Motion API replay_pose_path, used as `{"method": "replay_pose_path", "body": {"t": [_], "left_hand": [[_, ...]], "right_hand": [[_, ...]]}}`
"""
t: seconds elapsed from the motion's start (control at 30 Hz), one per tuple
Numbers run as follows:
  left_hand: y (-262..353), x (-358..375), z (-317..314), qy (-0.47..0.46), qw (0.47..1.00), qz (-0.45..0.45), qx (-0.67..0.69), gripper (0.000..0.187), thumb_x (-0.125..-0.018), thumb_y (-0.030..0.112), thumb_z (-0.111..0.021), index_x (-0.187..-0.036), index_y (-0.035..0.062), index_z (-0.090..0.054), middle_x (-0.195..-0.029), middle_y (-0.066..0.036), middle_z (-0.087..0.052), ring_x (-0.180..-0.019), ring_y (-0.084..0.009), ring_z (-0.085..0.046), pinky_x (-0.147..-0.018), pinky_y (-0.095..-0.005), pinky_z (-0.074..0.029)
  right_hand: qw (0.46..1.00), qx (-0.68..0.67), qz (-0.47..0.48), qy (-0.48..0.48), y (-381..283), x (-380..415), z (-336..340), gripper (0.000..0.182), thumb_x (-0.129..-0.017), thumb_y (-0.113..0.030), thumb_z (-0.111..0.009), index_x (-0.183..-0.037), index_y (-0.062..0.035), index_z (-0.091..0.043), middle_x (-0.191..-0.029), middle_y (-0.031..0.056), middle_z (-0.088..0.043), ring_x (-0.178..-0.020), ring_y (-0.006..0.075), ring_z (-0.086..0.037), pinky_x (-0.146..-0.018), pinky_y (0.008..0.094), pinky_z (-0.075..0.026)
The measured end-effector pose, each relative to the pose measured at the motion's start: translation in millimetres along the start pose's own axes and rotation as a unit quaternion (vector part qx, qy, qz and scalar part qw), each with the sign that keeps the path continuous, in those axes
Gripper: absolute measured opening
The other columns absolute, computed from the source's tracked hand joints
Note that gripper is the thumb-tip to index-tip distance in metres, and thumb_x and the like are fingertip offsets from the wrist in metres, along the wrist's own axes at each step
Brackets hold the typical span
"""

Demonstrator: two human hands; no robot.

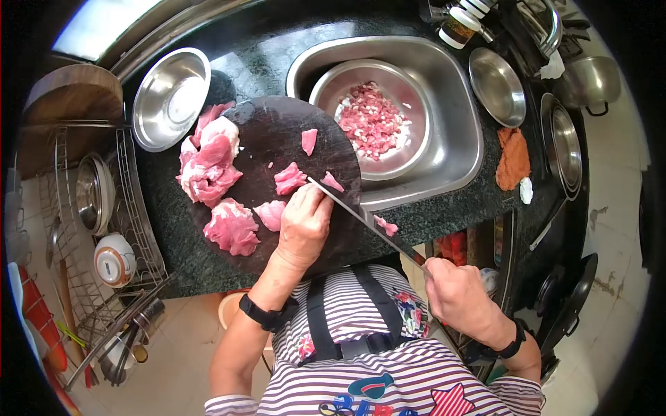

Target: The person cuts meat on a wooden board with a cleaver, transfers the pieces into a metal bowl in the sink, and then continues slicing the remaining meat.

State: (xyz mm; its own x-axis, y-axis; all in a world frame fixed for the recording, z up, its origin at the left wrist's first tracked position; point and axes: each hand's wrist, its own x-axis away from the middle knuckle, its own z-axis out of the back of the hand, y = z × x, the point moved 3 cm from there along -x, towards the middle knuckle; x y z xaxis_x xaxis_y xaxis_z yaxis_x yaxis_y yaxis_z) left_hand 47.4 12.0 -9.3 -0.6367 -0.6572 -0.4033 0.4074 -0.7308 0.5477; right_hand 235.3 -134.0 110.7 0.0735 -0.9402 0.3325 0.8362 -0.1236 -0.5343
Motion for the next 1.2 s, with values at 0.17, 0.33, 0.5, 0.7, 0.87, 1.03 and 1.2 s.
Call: {"method": "replay_pose_path", "body": {"t": [0.17, 0.33, 0.5, 0.7, 0.87, 1.03, 1.2], "left_hand": [[3, -2, 2, 0.0, 1.0, -0.011, -0.026, 0.032, -0.065, -0.005, -0.062, -0.098, -0.0048, -0.065, -0.098, -0.017, -0.06, -0.091, -0.035, -0.061, -0.079, -0.0409, -0.053], [2, 2, 0, -0.01, 1.0, 0.005, -0.026, 0.034, -0.067, -0.005, -0.062, -0.1, -0.0037, -0.066, -0.099, -0.016, -0.06, -0.092, -0.0346, -0.062, -0.079, -0.0406, -0.053], [4, 4, 3, 0.012, 1.0, 0.014, -0.017, 0.035, -0.069, -0.005, -0.061, -0.103, -0.005, -0.066, -0.102, -0.017, -0.061, -0.095, -0.0343, -0.063, -0.082, -0.0403, -0.054], [1, 8, 5, 0.026, 0.999, 0.022, 0.0, 0.035, -0.069, -0.007, -0.062, -0.103, -0.0065, -0.066, -0.105, -0.019, -0.061, -0.099, -0.0352, -0.063, -0.084, -0.0393, -0.054], [1, 8, 5, 0.024, 1.0, -0.002, -0.007, 0.034, -0.068, -0.007, -0.062, -0.101, -0.0078, -0.065, -0.103, -0.018, -0.062, -0.098, -0.0354, -0.063, -0.084, -0.0396, -0.054], [1, 6, 5, 0.014, 1.0, -0.001, -0.008, 0.031, -0.066, -0.007, -0.061, -0.098, -0.0074, -0.065, -0.099, -0.017, -0.06, -0.096, -0.0354, -0.063, -0.082, -0.0397, -0.054], [0, 3, 6, 0.006, 1.0, 0.007, -0.017, 0.029, -0.067, -0.006, -0.06, -0.095, -0.0058, -0.064, -0.095, -0.016, -0.059, -0.094, -0.0345, -0.062, -0.08, -0.0395, -0.053]], "right_hand": [[0.999, 0.029, 0.004, -0.019, -1, -20, -16, 0.016, -0.077, 0.001, -0.06, -0.088, 0.0005, -0.049, -0.073, 0.0195, -0.062, -0.06, 0.0385, -0.064, -0.053, 0.0456, -0.052], [0.999, 0.032, 0.014, 0.011, -1, -24, -25, 0.017, -0.077, 0.0, -0.06, -0.089, 0.0, -0.049, -0.073, 0.0195, -0.061, -0.062, 0.0392, -0.064, -0.054, 0.0464, -0.051], [0.998, -0.027, 0.028, 0.045, 1, -15, -14, 0.014, -0.082, -0.003, -0.061, -0.09, -0.0018, -0.05, -0.075, 0.0181, -0.06, -0.062, 0.0402, -0.062, -0.055, 0.0477, -0.05], [0.998, -0.015, 0.027, 0.047, 1, -8, -13, 0.013, -0.082, -0.003, -0.061, -0.09, -0.0013, -0.051, -0.074, 0.0182, -0.06, -0.061, 0.0395, -0.062, -0.054, 0.0468, -0.049], [0.999, -0.009, 0.023, 0.037, 3, -3, -14, 0.013, -0.082, -0.003, -0.061, -0.09, -0.0013, -0.051, -0.073, 0.0177, -0.06, -0.061, 0.0393, -0.062, -0.054, 0.0467, -0.049], [0.999, -0.004, 0.018, 0.027, 4, -2, -9, 0.013, -0.082, -0.003, -0.061, -0.089, -0.0012, -0.051, -0.071, 0.0178, -0.06, -0.061, 0.0392, -0.062, -0.053, 0.0469, -0.05], [1.0, 0.009, 0.022, -0.002, 1, -13, -5, 0.013, -0.081, -0.002, -0.061, -0.088, 0.0001, -0.05, -0.07, 0.0189, -0.061, -0.061, 0.0397, -0.062, -0.053, 0.0469, -0.05]]}}
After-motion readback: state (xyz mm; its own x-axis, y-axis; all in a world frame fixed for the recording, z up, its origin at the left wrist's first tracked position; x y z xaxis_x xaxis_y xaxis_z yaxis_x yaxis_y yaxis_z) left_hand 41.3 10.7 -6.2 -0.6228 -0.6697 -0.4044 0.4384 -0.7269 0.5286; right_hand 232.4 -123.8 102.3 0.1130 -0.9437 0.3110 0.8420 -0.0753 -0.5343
